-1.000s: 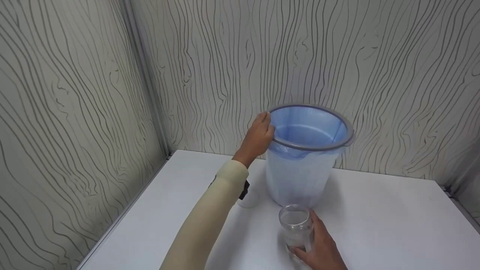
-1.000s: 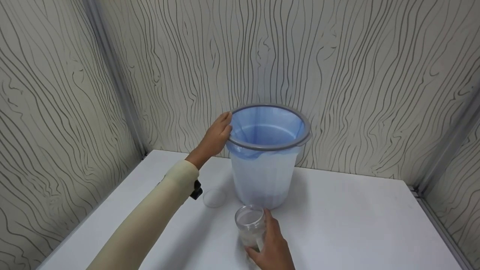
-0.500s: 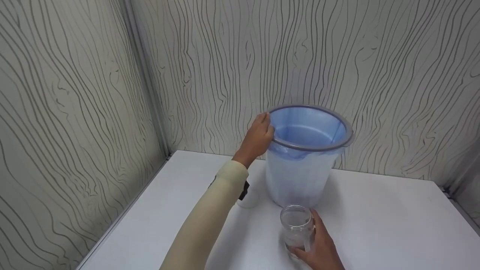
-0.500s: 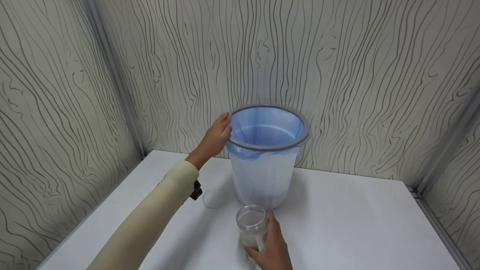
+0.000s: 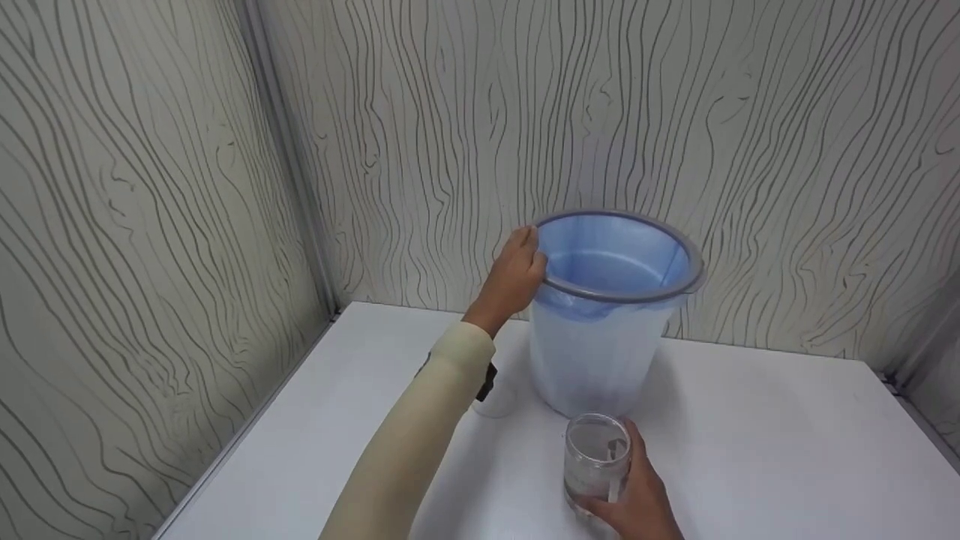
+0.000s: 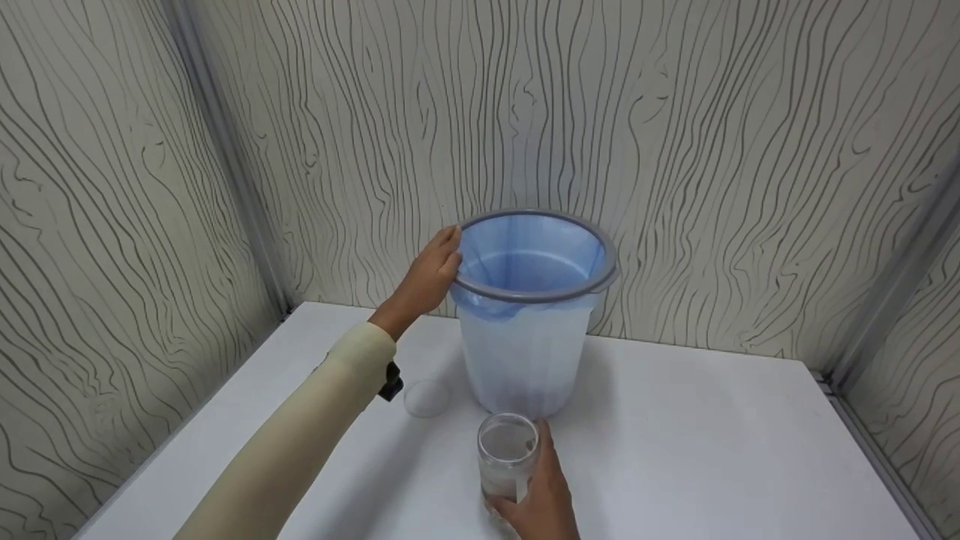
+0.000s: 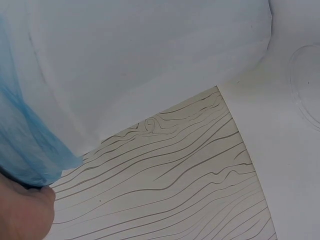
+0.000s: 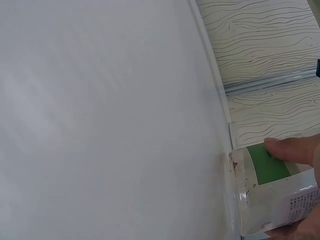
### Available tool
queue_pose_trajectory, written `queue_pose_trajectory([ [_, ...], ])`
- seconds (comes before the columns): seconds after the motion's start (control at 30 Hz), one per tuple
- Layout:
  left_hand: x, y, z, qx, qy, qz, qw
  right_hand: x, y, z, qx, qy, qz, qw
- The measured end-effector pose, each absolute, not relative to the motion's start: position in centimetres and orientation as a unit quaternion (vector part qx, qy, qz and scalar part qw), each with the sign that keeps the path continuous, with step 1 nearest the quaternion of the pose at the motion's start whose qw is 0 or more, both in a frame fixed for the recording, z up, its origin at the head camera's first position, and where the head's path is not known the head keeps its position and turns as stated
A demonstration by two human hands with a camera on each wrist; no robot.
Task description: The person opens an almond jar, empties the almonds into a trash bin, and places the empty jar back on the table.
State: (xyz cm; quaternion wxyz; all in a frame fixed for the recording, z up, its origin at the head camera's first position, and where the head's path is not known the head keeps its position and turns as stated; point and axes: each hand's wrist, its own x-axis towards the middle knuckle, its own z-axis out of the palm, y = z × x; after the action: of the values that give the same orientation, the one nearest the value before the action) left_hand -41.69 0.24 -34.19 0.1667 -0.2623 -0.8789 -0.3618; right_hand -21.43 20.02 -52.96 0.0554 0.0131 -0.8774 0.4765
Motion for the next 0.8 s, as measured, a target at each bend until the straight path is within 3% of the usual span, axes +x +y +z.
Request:
queue_pose_trajectory([
  [0.8, -41.59, 0.2, -34.13, -0.256, -0.881, -0.365, 0.158, -20.99, 19.61, -52.97, 0.003, -0.866, 0.499, 0.039],
])
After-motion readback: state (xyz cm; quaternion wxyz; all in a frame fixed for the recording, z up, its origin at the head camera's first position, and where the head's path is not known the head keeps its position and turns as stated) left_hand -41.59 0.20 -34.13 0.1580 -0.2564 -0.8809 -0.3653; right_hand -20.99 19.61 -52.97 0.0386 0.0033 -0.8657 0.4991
